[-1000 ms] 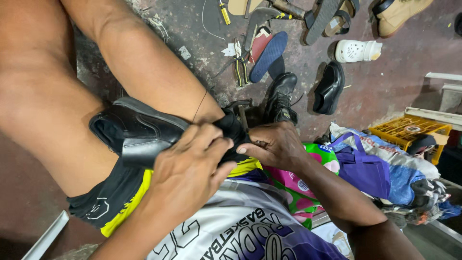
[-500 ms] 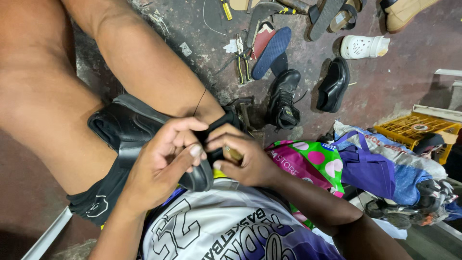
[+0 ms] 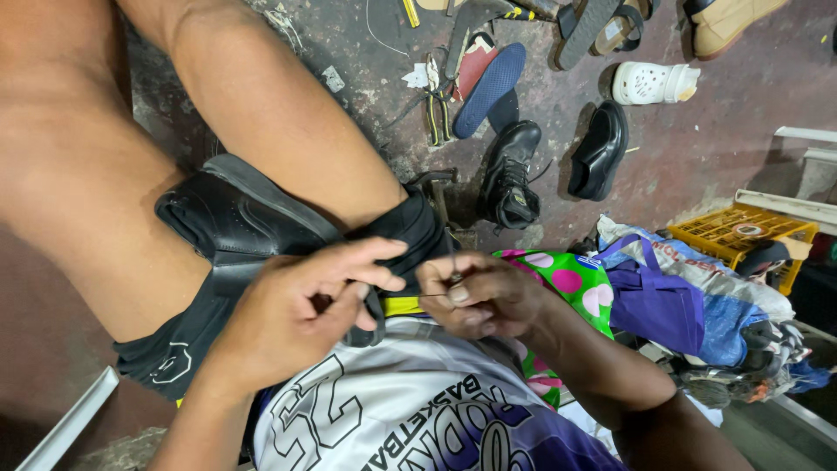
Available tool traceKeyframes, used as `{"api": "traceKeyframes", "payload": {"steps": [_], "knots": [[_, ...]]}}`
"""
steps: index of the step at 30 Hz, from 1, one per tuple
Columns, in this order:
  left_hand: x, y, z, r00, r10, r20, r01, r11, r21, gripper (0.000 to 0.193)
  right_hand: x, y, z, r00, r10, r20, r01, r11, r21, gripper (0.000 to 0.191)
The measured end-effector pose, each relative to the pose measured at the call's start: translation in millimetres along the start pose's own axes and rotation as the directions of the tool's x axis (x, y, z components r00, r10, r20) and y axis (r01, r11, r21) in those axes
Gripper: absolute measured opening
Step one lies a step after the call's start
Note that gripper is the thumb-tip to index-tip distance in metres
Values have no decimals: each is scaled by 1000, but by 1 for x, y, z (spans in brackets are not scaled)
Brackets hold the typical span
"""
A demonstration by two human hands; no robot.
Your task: The person sits on the floor and sews a black shoe using a needle and thread. They repeatedly pull the thread through the shoe's sole and upper, tighten the stitches, and inspect the work by turning the shoe over.
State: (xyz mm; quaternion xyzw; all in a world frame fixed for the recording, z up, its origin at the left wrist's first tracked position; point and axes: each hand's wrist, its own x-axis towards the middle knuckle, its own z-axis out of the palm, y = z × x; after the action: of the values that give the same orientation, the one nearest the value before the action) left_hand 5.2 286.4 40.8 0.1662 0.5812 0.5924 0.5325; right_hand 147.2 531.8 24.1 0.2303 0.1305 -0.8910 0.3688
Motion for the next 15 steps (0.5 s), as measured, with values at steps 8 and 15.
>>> {"api": "traceKeyframes", "payload": {"steps": [8, 15], "knots": [[-1, 32, 7, 999, 7, 39, -23, 909, 416, 85, 10, -4, 28, 968, -233, -92, 62, 579, -813, 16], [-7, 32, 8, 995, -74, -63, 91, 939, 333, 104, 50, -4, 52, 974, -198, -111, -43, 318, -947, 10]]}}
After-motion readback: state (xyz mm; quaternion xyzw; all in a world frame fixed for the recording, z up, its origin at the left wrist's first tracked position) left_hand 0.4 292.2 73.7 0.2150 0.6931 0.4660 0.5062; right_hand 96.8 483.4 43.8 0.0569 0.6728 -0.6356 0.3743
